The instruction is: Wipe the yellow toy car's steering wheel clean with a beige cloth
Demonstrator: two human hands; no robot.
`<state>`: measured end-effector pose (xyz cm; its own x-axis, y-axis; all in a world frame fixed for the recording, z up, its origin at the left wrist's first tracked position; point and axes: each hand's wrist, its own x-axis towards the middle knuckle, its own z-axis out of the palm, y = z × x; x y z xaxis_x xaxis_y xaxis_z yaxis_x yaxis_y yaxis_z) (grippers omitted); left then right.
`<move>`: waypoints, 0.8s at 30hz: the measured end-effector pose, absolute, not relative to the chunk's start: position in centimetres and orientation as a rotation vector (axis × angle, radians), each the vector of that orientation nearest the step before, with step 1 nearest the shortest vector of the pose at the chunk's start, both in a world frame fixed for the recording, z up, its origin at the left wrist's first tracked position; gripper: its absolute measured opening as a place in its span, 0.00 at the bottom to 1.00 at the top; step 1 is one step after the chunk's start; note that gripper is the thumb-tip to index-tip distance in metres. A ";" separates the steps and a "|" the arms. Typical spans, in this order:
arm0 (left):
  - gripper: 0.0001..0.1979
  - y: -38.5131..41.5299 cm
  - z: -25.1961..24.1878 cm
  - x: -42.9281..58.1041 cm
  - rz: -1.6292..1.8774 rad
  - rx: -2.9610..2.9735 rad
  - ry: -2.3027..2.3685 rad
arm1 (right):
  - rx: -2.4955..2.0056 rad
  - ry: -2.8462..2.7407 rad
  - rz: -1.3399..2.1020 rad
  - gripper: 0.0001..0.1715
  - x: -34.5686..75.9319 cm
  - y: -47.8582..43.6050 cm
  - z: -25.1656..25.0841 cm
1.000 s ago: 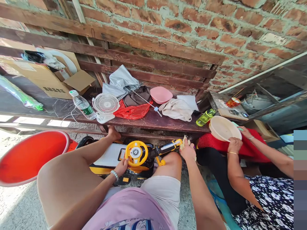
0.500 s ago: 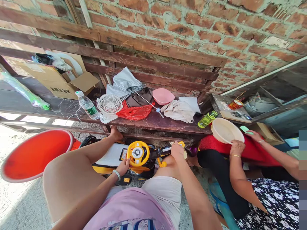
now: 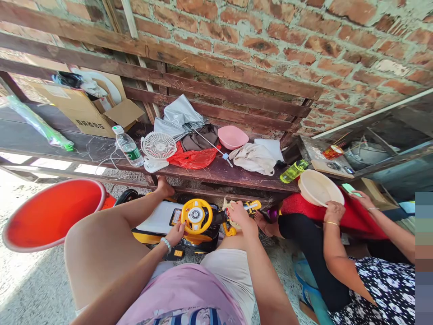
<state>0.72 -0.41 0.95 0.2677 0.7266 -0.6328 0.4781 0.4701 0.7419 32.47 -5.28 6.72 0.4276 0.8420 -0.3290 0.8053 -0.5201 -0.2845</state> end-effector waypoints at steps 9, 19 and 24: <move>0.10 -0.3 0.3 0.6 0.257 1.168 1.356 | -2.816 -1.487 0.424 0.20 31.8 -6.9 7.3; 0.08 -0.3 -0.1 0.7 0.266 1.170 1.341 | -2.523 -1.558 0.258 0.35 23.7 -7.7 11.4; 0.09 -0.3 -0.5 0.6 0.253 1.199 1.343 | -2.760 -1.599 0.636 0.31 19.3 -7.8 6.6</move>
<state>0.57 -0.33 -0.51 0.2969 0.7414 -0.6018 0.4713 0.4343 0.7676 19.27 -7.76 6.55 0.4421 0.8100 -0.3853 0.8534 -0.5121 -0.0973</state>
